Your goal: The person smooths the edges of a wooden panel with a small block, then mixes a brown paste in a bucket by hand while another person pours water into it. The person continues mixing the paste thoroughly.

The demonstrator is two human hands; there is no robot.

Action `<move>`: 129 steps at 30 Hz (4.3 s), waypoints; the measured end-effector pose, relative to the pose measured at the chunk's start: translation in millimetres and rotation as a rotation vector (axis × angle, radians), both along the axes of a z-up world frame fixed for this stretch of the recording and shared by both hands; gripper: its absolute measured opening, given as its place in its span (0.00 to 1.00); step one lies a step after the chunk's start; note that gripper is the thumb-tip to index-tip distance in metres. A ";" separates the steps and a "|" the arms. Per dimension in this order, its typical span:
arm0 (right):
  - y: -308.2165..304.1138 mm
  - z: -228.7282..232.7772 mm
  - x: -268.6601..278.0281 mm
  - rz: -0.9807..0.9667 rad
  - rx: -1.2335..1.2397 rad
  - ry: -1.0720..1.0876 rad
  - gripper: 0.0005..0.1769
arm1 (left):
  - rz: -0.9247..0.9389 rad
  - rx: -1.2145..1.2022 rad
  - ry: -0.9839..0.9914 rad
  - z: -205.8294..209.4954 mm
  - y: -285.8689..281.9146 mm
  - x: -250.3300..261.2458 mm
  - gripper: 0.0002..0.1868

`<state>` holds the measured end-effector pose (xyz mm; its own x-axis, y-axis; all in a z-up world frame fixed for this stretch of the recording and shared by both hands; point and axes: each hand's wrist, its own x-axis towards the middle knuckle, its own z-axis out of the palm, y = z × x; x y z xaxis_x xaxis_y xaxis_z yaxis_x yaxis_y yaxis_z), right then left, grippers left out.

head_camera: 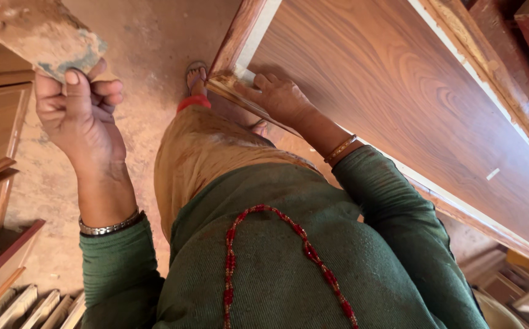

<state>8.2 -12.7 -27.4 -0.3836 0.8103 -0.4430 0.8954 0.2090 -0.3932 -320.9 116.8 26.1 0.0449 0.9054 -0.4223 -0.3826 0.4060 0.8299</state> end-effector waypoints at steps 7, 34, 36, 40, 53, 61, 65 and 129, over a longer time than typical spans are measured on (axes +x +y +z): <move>-14.0 -9.5 -2.4 0.172 0.362 -0.161 0.28 | -0.044 -0.026 -0.024 -22.8 28.6 -4.3 0.11; -35.9 -16.5 -30.6 -0.247 0.142 0.044 0.32 | -0.177 -0.041 -0.133 -6.2 60.3 -6.7 0.12; -32.8 -24.3 -29.7 -0.162 0.254 -0.013 0.33 | -0.187 -0.044 -0.113 8.3 53.3 -3.8 0.13; -42.7 -42.1 -33.1 -0.390 0.190 0.038 0.28 | -0.254 -0.061 -0.126 24.8 50.0 -0.7 0.13; -9.3 -10.9 -90.9 -1.532 -0.316 1.143 0.31 | -0.687 -0.035 -0.218 15.3 200.1 43.6 0.07; 15.0 -13.8 -148.7 -1.945 -0.315 0.911 0.35 | -0.813 -0.137 -0.196 -0.3 263.1 33.2 0.06; 27.2 -16.3 -173.7 -1.821 -0.220 0.623 0.44 | -0.878 -0.151 -0.175 -3.0 283.3 35.9 0.07; -45.5 -64.7 -127.0 -2.222 0.449 0.805 0.18 | -0.991 -0.151 -0.184 -8.0 303.6 67.7 0.11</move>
